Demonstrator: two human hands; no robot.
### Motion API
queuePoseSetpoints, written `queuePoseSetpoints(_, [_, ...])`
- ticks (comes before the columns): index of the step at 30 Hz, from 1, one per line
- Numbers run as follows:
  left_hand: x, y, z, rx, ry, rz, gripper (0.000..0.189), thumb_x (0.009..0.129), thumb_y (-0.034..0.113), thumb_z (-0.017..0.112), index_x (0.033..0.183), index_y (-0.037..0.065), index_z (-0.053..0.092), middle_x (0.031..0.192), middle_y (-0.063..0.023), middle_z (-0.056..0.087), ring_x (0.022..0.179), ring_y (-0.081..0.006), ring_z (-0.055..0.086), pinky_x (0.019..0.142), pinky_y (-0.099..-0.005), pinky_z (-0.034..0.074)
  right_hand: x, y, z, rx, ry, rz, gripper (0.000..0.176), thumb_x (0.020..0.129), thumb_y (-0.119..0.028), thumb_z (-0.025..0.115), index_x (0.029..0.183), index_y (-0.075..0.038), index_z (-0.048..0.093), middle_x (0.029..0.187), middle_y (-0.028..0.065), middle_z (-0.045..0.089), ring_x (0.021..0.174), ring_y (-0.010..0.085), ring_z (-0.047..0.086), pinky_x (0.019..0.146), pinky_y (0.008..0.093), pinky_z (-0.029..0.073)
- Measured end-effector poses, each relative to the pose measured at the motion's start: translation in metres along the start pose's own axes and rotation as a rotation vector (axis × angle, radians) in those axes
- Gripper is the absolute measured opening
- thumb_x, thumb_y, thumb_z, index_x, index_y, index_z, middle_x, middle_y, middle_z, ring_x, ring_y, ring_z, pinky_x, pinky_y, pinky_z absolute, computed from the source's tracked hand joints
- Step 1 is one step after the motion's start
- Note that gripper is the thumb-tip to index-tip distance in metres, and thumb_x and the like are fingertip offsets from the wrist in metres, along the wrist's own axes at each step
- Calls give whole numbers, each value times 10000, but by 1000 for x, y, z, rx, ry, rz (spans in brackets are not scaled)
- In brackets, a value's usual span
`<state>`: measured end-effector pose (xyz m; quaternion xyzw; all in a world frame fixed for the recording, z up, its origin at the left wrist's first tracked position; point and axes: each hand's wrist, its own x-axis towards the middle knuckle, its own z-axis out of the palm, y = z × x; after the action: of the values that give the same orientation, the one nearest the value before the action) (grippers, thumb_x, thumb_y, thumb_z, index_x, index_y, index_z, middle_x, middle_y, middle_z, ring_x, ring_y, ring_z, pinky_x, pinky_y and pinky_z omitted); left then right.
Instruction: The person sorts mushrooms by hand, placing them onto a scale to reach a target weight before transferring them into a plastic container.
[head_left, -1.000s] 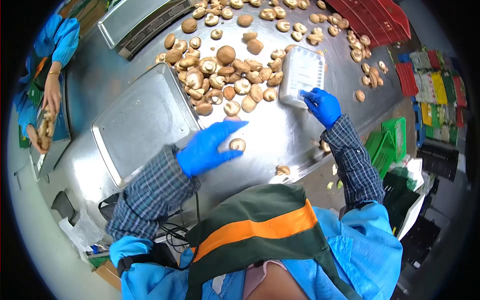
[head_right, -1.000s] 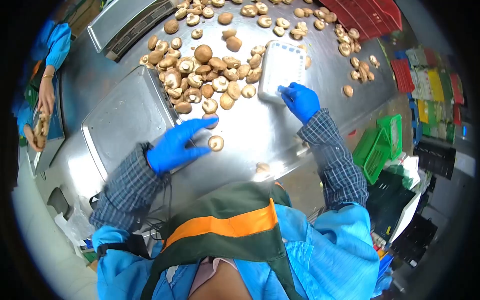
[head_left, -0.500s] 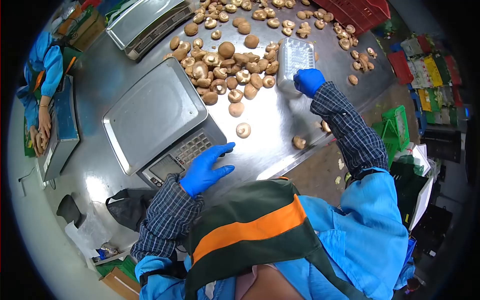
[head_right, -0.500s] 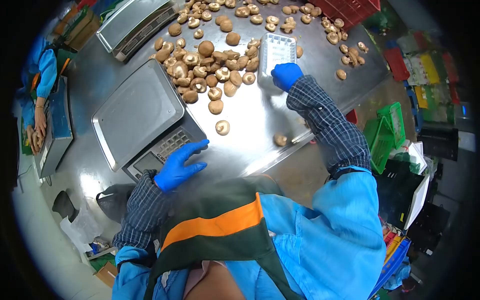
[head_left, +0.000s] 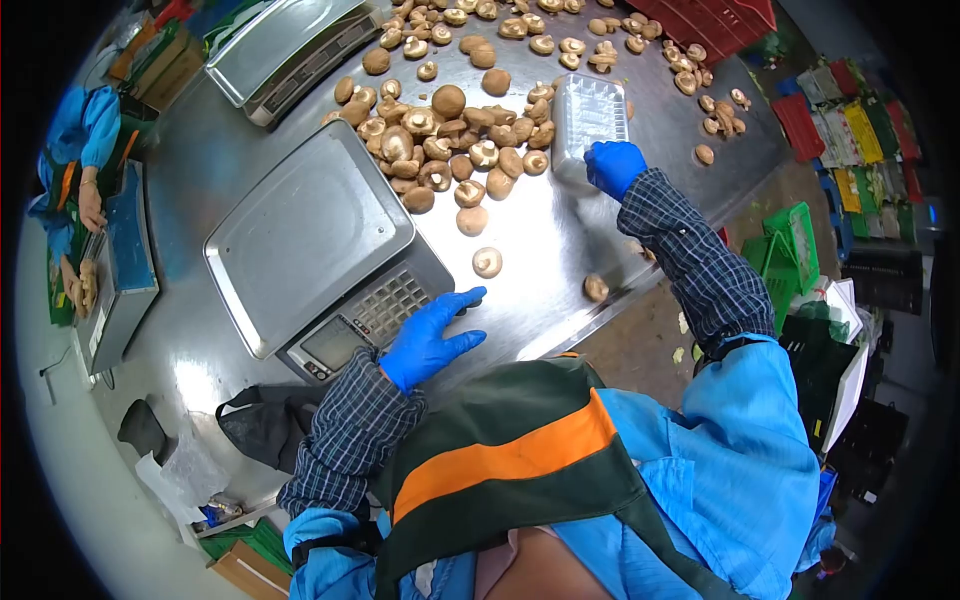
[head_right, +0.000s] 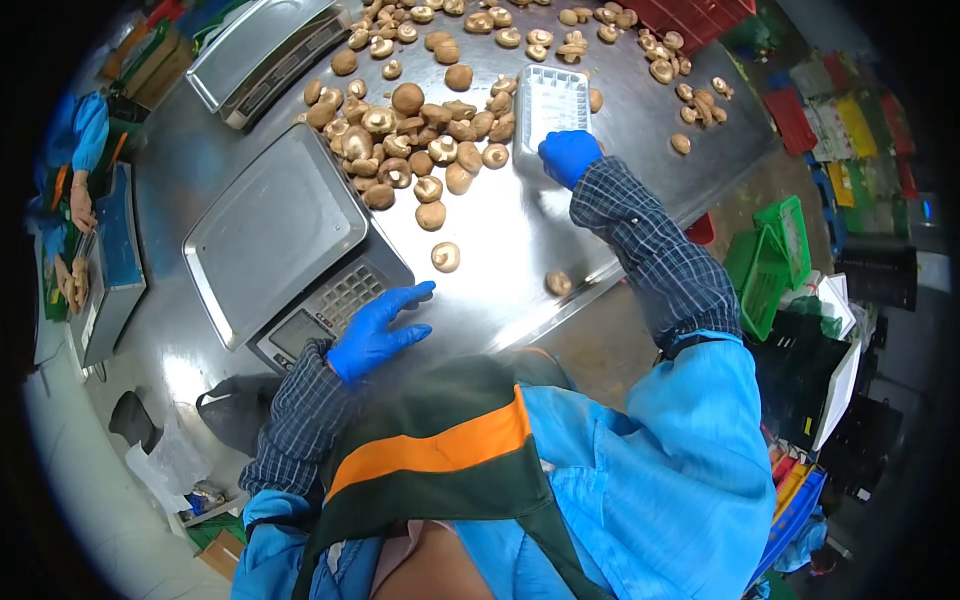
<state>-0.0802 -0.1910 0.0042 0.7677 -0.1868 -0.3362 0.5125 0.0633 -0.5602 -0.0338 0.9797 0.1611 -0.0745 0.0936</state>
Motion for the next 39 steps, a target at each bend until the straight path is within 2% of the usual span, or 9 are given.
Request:
queuePoseSetpoints(10, [2,-6,0,-12,-1,8,544,848,275,644,1327,96,458,1212,-149,549,1112,-264,540,963,-366,428,-4,1,1,-14,138,-22,131,747,-204,596,808,-106,658,824,94,638,743,281,644,609,409,524])
queuePoseSetpoints(15, [25,-6,-1,-286,-78,-38,554,918,305,550,1383,65,371,1273,-147,513,1069,-214,556,948,-350,437,-39,-41,-57,321,714,-27,49,709,-156,638,730,-112,639,666,77,580,618,260,600,549,388,485])
queuePoseSetpoints(19, [59,15,9,-873,114,-132,508,896,211,568,1346,60,388,1156,-125,585,943,-191,614,821,-308,501,-92,-146,-55,292,82,-345,158,663,-130,684,815,-93,667,714,72,603,644,253,598,542,360,457])
queuePoseSetpoints(22, [68,-23,26,-831,209,-87,392,869,141,566,1236,34,479,1024,-122,632,832,-167,631,709,-263,512,-119,-169,-40,347,321,-473,268,681,-112,684,936,-54,626,758,69,587,654,249,575,563,337,453])
queuePoseSetpoints(24, [63,-25,26,-772,274,-99,335,854,115,557,1172,16,517,926,-130,661,742,-157,643,636,-237,513,-125,-165,-28,971,564,-22,320,739,-125,676,1041,-47,603,821,74,603,732,207,586,645,294,470])
queuePoseSetpoints(26, [55,-21,28,-685,42,-220,289,844,71,558,1129,20,551,870,-98,649,741,-142,637,609,-237,514,-123,-162,-27,1718,137,623,357,846,-162,603,1178,-34,569,991,57,607,883,155,579,761,269,480])
queuePoseSetpoints(28, [63,-32,57,-791,-15,-143,447,831,172,655,1218,26,485,956,-119,607,806,-180,624,636,-271,523,-112,-149,9,2273,-197,639,384,865,-145,568,1232,-34,539,1016,68,619,872,148,597,746,261,490])
queuePoseSetpoints(33, [56,-73,77,220,552,203,1046,642,232,817,1433,38,161,1455,-214,189,1338,-367,231,1086,-423,271,-93,-92,35,1600,68,590,433,822,-27,528,1252,-77,528,940,71,642,714,128,609,601,233,486])
queuePoseSetpoints(39, [121,-77,67,335,665,68,1171,608,217,827,1447,29,31,1480,-239,98,1367,-444,71,1122,-501,134,-47,-78,61,933,311,576,487,789,-27,501,1271,-95,488,970,176,651,851,330,637,750,389,501])
